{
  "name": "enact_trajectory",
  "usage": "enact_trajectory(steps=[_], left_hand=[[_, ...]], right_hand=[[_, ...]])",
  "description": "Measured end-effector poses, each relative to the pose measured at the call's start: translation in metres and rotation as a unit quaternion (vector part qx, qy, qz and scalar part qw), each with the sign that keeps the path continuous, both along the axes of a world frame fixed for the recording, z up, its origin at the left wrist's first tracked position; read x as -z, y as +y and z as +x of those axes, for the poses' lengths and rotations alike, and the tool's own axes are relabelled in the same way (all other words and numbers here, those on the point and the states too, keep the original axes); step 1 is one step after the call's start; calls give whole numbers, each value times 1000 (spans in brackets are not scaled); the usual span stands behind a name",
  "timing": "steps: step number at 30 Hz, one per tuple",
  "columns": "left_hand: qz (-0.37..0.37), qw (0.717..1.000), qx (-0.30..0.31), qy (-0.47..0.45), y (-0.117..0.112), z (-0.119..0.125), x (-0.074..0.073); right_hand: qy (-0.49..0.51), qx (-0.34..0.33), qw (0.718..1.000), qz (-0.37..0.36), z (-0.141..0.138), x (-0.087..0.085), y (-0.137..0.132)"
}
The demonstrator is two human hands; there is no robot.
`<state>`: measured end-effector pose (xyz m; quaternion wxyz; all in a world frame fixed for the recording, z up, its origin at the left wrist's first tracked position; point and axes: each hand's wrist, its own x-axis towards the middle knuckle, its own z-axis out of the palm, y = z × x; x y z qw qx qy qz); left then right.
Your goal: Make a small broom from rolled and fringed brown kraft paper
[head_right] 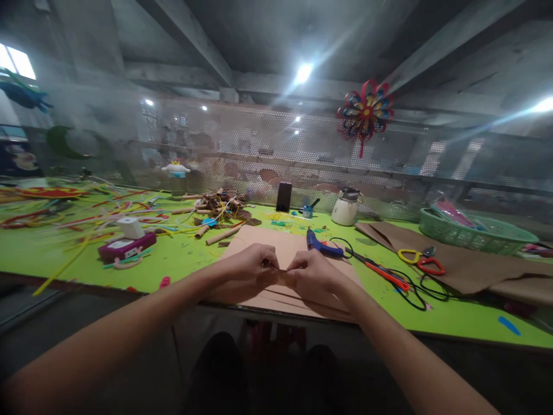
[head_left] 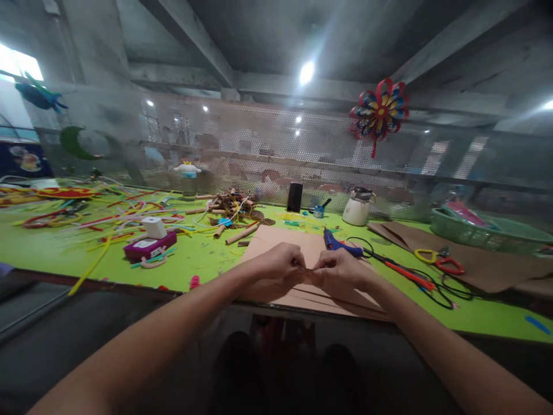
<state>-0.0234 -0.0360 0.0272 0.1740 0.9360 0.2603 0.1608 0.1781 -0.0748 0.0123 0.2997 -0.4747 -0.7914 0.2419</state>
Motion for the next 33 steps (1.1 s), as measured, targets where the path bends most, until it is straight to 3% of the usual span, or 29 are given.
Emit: enact_trajectory(steps=[8,15,17,20,24,28,33], left_hand=[[25,999,-6,-35,11,-8,14],[46,998,32,9,6,-7,-11],[86,995,45,17,11,-7,-19],[213,975,54,28,18,-8,-24],[357,926,100,68,9,-7,-10],[337,933,106,72,-8,-9,14],[208,976,65,29,-5,-14,26]], right_hand=[[-24,8,1000,9,-1,-5,-5],[-11,-69,997,27,5,-15,3],[-2,-69,997,46,7,-17,10],[-33,-41,988,145,5,-16,16],[-144,-9,947,286,-4,0,1],[-216,-17,928,304,-9,21,-22],[-196,-29,945,261,-7,24,-27]])
